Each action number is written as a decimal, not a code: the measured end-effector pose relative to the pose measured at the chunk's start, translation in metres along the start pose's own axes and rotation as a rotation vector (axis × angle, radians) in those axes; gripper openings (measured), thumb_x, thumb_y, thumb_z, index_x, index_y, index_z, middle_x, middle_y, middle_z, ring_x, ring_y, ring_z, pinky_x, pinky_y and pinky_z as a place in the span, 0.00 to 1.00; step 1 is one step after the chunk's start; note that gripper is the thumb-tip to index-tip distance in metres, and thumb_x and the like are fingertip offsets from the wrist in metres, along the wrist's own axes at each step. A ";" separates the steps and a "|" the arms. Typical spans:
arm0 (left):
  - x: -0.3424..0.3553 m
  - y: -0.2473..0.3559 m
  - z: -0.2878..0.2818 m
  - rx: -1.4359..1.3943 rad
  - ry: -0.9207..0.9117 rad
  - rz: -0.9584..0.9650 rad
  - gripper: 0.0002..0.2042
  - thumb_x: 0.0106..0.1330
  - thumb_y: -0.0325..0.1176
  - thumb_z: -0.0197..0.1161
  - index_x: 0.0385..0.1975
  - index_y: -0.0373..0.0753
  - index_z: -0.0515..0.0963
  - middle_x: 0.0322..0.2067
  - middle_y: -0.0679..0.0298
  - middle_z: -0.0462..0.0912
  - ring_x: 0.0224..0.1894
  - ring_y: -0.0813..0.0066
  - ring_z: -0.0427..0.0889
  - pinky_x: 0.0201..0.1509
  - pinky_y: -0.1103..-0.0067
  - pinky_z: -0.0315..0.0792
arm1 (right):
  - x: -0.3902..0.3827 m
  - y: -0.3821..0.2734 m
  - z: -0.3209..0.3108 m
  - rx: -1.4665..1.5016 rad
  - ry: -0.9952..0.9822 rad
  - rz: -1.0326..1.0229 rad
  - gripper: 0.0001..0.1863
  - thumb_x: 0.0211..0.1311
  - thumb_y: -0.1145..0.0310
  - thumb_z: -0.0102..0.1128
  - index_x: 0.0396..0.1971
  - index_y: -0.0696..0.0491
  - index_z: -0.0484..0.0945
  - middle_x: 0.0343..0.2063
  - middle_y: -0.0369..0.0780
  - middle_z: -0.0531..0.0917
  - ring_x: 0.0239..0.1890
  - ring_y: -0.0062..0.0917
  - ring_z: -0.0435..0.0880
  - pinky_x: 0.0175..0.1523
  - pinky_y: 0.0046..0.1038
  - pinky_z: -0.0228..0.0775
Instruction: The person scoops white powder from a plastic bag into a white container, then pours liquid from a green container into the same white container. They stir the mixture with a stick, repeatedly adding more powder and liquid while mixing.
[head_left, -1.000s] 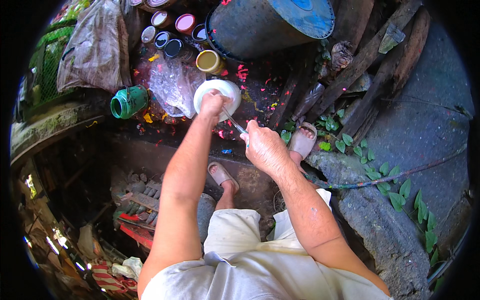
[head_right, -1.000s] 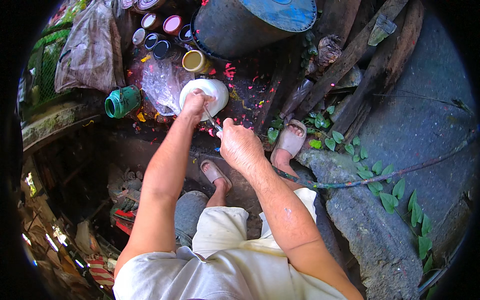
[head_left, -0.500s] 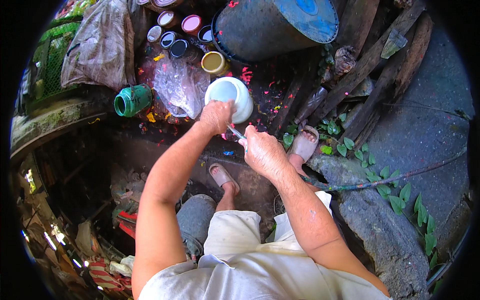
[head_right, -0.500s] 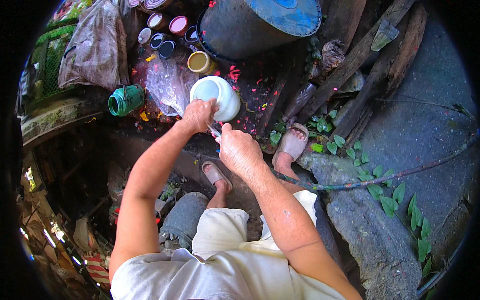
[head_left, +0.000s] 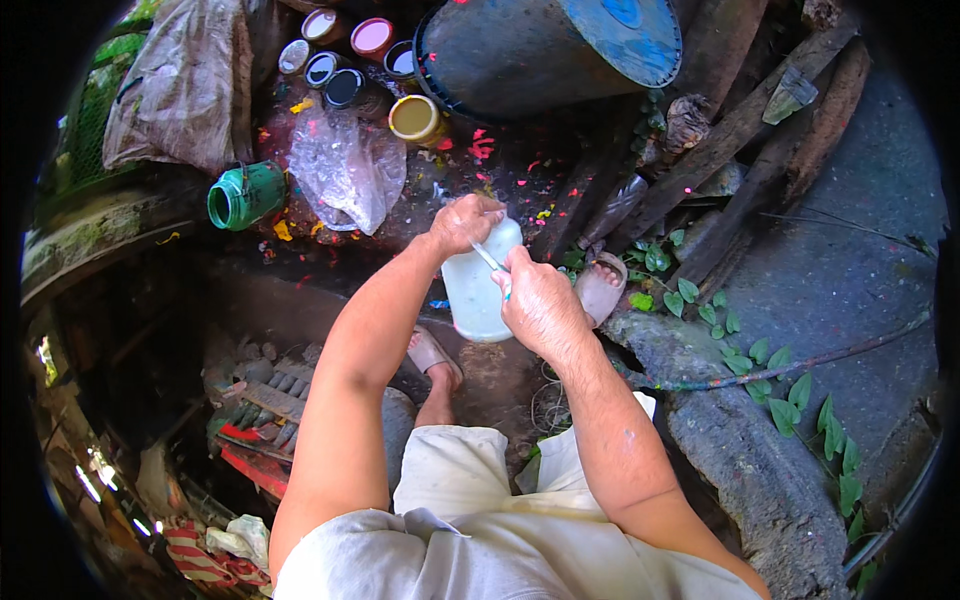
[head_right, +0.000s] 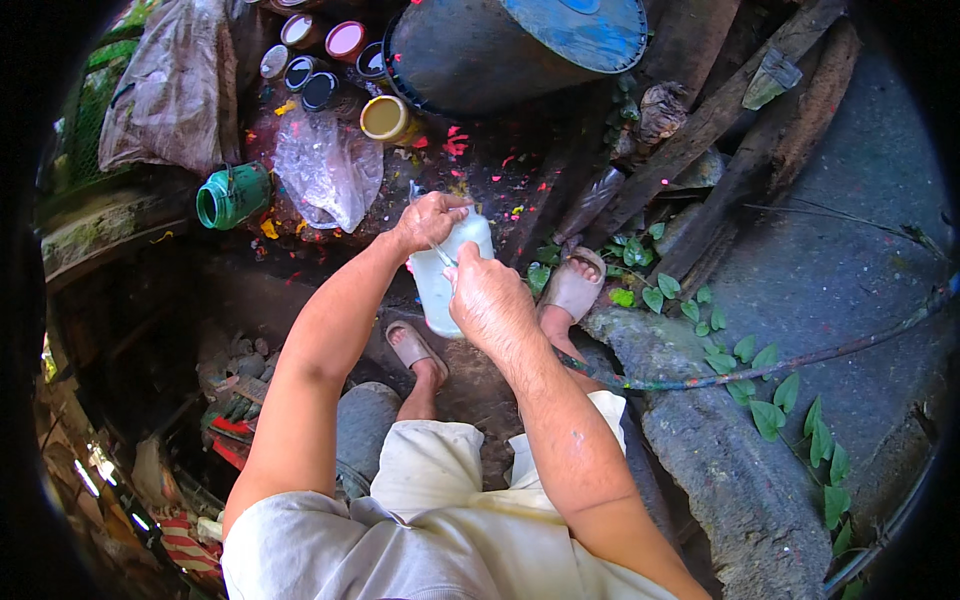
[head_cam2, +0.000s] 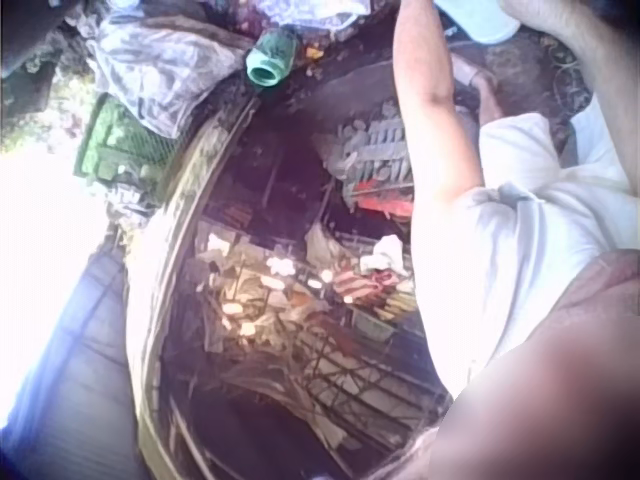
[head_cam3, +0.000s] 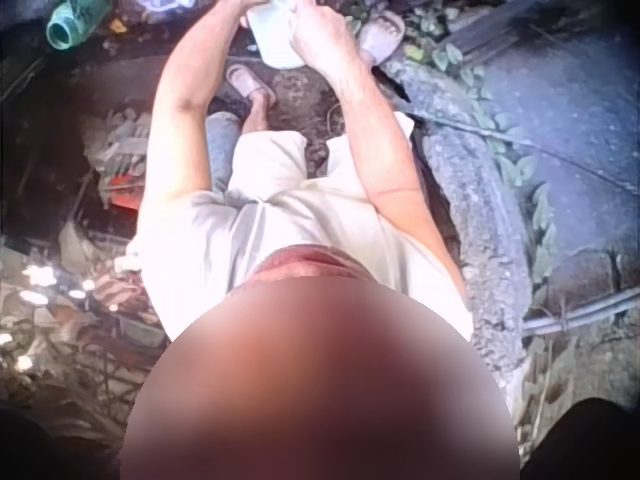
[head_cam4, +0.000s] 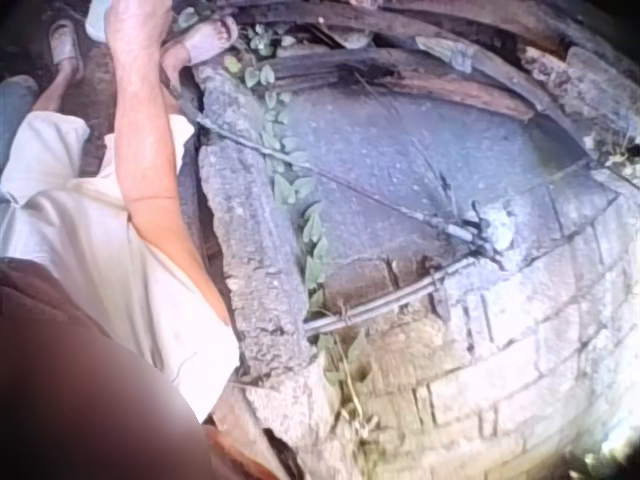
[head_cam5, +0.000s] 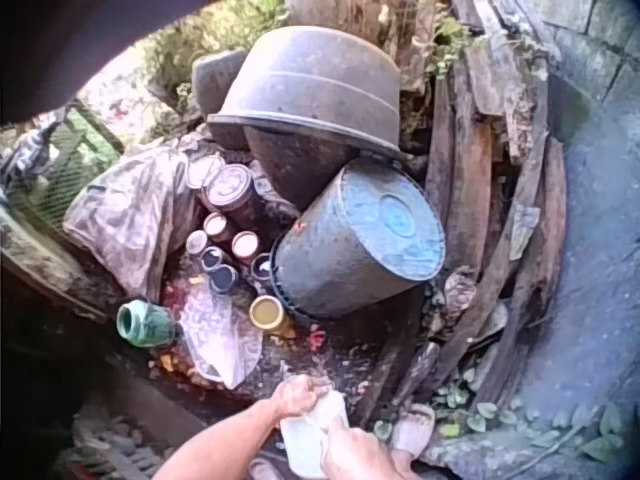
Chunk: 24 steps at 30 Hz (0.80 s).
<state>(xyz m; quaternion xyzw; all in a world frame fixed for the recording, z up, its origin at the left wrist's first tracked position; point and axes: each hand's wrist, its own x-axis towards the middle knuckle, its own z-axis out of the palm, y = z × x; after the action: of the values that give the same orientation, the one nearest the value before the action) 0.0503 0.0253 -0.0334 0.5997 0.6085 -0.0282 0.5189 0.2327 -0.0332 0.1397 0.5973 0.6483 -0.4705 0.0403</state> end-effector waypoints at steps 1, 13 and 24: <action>0.012 -0.010 0.006 -0.036 -0.059 -0.005 0.20 0.76 0.43 0.63 0.63 0.47 0.87 0.61 0.49 0.88 0.64 0.50 0.86 0.74 0.65 0.74 | -0.001 -0.001 -0.002 0.005 -0.018 0.024 0.14 0.79 0.64 0.60 0.48 0.61 0.74 0.34 0.59 0.89 0.43 0.58 0.91 0.50 0.57 0.82; 0.053 -0.030 0.001 -0.451 -0.217 -0.098 0.18 0.71 0.36 0.65 0.53 0.33 0.91 0.45 0.54 0.94 0.45 0.67 0.91 0.56 0.68 0.84 | 0.009 0.025 -0.027 0.060 0.057 0.043 0.14 0.81 0.63 0.58 0.47 0.60 0.72 0.31 0.60 0.88 0.40 0.60 0.91 0.48 0.58 0.82; 0.027 -0.017 -0.042 -1.286 -0.320 -0.259 0.14 0.79 0.33 0.61 0.51 0.30 0.88 0.43 0.57 0.93 0.40 0.68 0.92 0.52 0.69 0.87 | 0.026 0.020 -0.051 0.052 0.161 0.104 0.12 0.80 0.64 0.59 0.48 0.59 0.74 0.35 0.60 0.89 0.44 0.59 0.91 0.52 0.57 0.82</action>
<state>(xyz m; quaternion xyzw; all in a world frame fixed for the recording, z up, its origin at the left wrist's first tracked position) 0.0190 0.0669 -0.0422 0.0822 0.4868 0.1892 0.8488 0.2681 0.0165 0.1409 0.6671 0.6049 -0.4348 -0.0032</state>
